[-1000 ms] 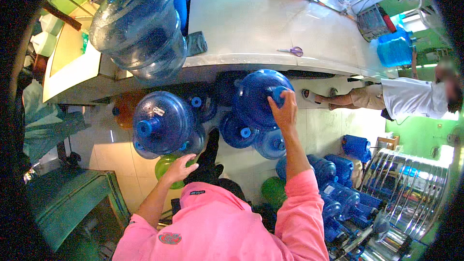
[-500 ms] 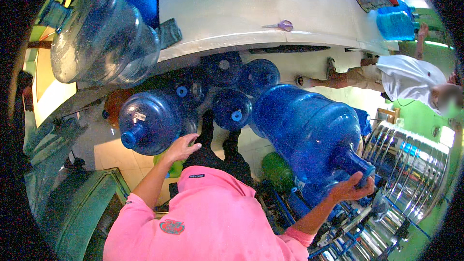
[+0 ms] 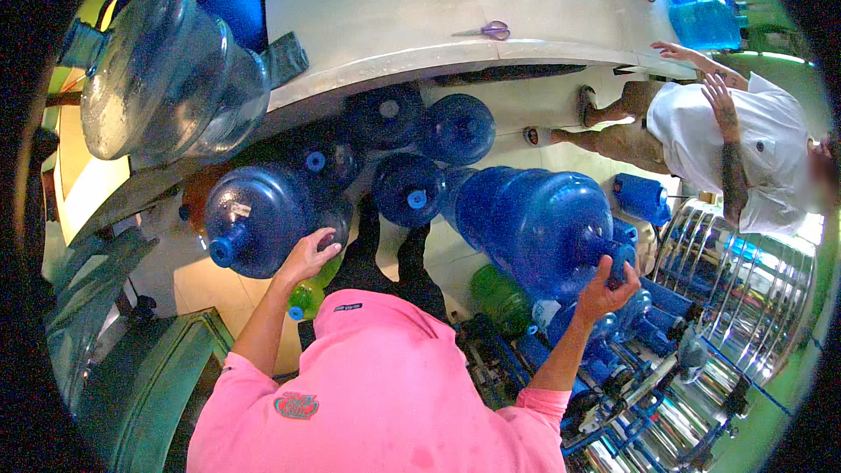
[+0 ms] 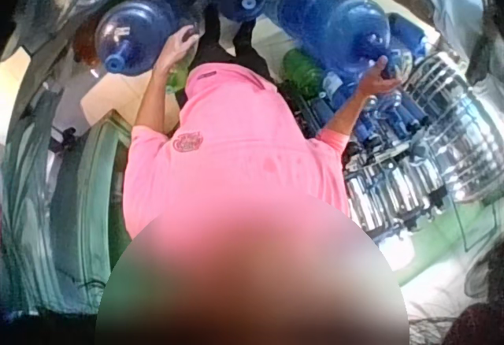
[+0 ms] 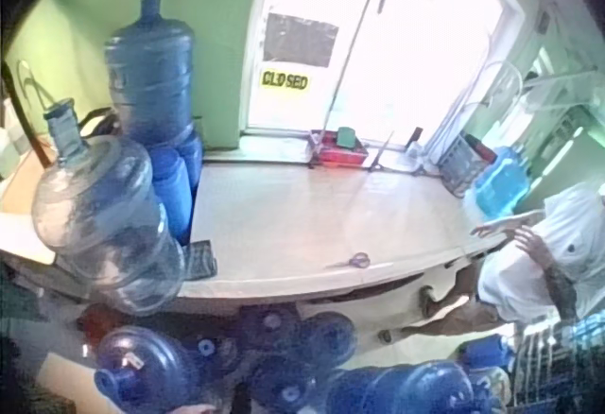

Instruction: The person picks up large blue and green water dispenser bottles, rinses them under a tap, scrubs the exterior with a brush, and places them on the floor. The process is repeated for several bottles.

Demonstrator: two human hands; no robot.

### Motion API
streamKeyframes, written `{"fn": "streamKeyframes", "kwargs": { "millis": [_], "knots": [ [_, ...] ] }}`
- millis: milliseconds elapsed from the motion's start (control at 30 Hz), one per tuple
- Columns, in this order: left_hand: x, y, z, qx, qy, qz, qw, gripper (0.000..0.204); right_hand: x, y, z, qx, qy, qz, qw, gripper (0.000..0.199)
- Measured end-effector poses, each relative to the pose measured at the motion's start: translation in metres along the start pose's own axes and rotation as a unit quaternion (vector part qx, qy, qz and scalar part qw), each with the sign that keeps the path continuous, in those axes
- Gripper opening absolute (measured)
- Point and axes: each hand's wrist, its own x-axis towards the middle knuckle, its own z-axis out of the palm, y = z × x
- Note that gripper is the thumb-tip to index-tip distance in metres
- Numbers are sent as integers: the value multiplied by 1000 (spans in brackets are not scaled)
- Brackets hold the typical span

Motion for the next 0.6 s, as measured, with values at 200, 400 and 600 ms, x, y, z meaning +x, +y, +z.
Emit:
{"fn": "streamKeyframes", "kwargs": {
  "millis": [200,400,600],
  "knots": [
    [-11,7,-4,-31,-9,7,999,62,-30,1,43,52,-42,38,997,38],
    [-20,3,0,-12,14,24,1000,61,-29,-24,77,76,-70,-49,993,40],
    [-29,0,5,-3,23,19,1000,59,-30,-40,92,85,-90,-91,988,41]
  ]
}}
